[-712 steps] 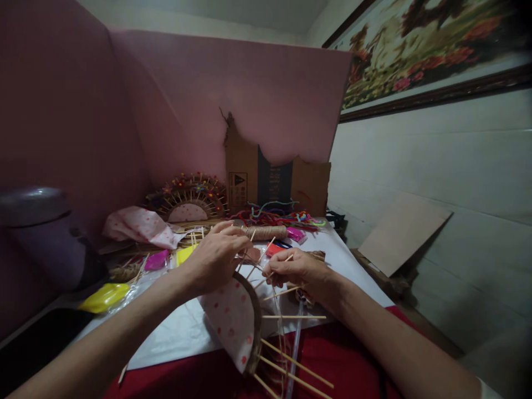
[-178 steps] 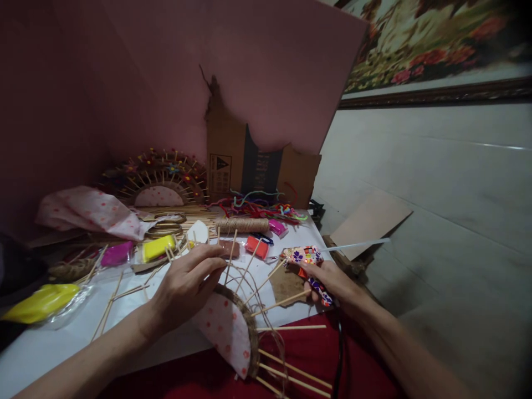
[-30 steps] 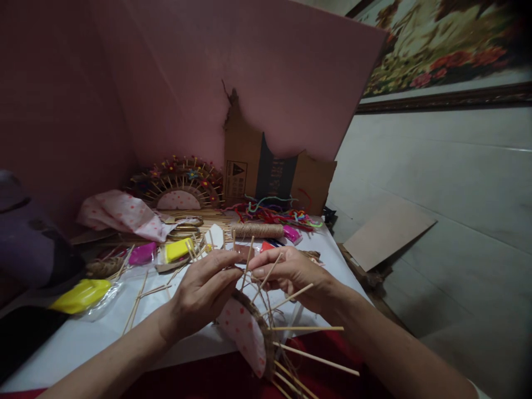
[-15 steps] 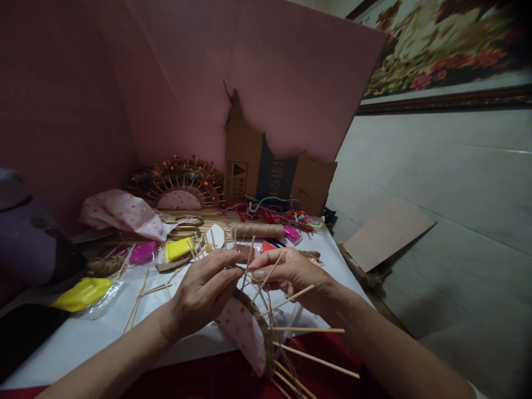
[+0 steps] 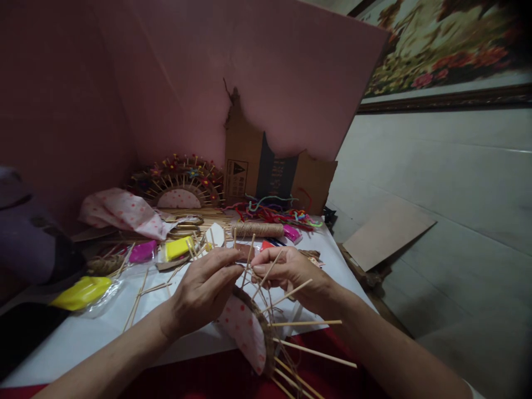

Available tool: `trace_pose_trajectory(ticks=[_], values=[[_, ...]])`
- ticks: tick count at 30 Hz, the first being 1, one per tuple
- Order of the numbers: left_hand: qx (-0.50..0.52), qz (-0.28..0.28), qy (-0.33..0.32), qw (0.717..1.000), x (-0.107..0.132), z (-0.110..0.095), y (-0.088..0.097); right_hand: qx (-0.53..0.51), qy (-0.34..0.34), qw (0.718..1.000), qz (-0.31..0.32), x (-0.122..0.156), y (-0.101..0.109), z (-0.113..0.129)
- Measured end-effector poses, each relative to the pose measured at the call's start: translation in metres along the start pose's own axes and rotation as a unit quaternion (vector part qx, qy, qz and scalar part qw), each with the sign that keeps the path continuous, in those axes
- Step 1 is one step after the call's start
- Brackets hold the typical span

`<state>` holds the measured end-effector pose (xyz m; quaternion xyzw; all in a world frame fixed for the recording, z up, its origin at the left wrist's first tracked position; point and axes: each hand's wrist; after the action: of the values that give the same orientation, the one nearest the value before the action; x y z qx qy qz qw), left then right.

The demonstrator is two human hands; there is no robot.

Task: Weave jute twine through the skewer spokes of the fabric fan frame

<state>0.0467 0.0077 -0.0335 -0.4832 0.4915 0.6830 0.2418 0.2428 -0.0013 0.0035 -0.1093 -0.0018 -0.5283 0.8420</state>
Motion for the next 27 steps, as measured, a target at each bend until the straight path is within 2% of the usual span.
trace_pose_trajectory(ticks=[9, 16, 22, 27], values=[[-0.003, 0.007, -0.004, 1.000, 0.0017, 0.0011, -0.0002, 0.014, 0.010, 1.000, -0.002, 0.0001, 0.0013, -0.0013], [0.005, 0.000, -0.003, 1.000, -0.0001, 0.0001, 0.0002, -0.027, 0.024, 0.999, -0.005, 0.0007, 0.0052, -0.0041], [0.009, -0.003, 0.000, 1.000, -0.0024, -0.0010, -0.0004, 0.012, 0.016, 1.000, 0.000, 0.0020, 0.0026, -0.0011], [0.005, -0.001, -0.002, 1.000, -0.0016, -0.0004, -0.0016, -0.005, 0.041, 0.999, -0.012, -0.0003, 0.0027, -0.0015]])
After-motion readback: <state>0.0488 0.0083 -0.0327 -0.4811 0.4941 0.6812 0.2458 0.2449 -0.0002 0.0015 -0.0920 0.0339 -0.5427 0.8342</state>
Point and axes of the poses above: each hand's wrist, its own x-axis away from the middle knuckle, its own y-axis out of the back of the hand, z = x × y, and after that the axes turned 2 degrees about -z, right-handed
